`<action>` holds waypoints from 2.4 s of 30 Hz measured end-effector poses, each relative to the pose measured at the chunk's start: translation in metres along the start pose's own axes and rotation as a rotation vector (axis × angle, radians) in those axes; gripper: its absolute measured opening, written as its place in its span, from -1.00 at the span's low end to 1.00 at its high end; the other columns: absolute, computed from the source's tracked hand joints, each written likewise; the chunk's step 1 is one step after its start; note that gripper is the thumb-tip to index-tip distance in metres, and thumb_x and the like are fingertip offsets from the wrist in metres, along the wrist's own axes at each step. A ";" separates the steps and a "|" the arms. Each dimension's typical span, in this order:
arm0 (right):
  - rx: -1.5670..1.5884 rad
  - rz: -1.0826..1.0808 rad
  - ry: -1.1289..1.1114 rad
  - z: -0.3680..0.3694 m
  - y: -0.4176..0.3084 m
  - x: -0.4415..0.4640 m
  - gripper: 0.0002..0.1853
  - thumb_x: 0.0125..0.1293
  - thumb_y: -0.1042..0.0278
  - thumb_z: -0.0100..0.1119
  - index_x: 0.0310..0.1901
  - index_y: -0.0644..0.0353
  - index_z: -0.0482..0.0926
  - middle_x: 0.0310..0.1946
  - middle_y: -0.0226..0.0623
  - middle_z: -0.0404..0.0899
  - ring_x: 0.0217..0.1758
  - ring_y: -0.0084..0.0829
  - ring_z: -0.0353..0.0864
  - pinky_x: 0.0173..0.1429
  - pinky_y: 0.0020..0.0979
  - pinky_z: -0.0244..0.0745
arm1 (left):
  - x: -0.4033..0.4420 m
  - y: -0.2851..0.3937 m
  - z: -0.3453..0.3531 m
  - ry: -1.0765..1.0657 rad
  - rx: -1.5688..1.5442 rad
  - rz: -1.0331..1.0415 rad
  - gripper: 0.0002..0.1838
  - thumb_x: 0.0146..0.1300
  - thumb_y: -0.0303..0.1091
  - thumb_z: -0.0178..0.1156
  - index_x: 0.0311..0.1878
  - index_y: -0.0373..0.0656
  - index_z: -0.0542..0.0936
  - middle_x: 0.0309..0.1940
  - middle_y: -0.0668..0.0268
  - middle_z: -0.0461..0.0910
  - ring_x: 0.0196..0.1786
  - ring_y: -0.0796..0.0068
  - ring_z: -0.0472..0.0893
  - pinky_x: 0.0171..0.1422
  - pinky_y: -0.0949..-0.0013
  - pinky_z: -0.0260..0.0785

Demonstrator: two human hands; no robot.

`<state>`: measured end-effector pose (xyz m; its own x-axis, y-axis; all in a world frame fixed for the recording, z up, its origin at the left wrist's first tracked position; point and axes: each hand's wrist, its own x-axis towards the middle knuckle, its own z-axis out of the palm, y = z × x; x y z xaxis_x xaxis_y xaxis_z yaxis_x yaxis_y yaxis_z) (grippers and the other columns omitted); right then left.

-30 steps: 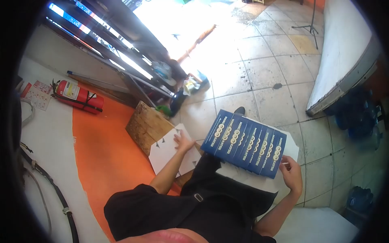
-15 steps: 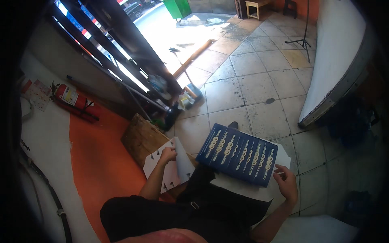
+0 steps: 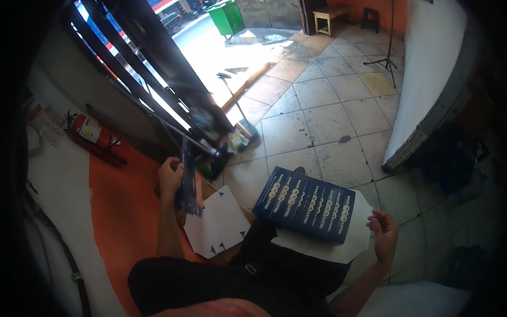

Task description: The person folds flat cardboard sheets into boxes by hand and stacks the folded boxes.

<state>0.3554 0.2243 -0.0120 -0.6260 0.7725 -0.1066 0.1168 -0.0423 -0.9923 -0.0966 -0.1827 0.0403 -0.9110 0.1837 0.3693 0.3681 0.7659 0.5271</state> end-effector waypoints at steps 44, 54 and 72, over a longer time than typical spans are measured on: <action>-0.699 -0.979 0.173 0.100 -0.080 0.010 -0.48 0.06 0.66 0.15 0.14 0.24 0.63 -0.52 -0.33 0.46 -0.55 -0.34 0.50 -0.48 -0.37 0.37 | -0.130 0.274 0.094 -0.669 -1.292 0.198 -0.56 0.07 -0.30 0.56 -0.07 -0.30 0.61 -0.27 0.31 0.70 -0.22 0.58 0.66 -0.06 0.48 0.54; -0.400 -0.888 0.047 0.115 -0.074 0.004 -0.14 0.21 0.42 0.29 0.49 0.44 0.06 -0.23 -0.08 0.62 -0.38 -0.27 0.66 -0.32 -0.32 0.54 | -0.142 0.281 0.084 -0.987 -1.205 0.187 -0.67 0.27 -0.44 0.38 0.07 -0.25 0.57 -0.09 0.26 0.66 0.00 0.49 0.63 0.05 0.41 0.54; 0.064 -0.681 -0.126 0.076 -0.077 -0.003 -0.48 0.25 0.01 0.40 0.05 0.14 0.41 0.46 0.00 0.26 0.55 -0.01 0.17 0.59 -0.11 -0.03 | -0.113 0.264 0.099 -1.392 -0.717 0.886 -0.66 0.33 -0.39 0.18 0.13 -0.30 0.54 -0.06 0.04 0.66 0.03 0.09 0.66 0.12 0.21 0.46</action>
<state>0.2900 0.1771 0.0596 -0.6290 0.5610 0.5383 -0.3769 0.3856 -0.8422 0.0849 0.0598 0.0617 0.2491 0.9673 0.0485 0.4385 -0.1573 0.8848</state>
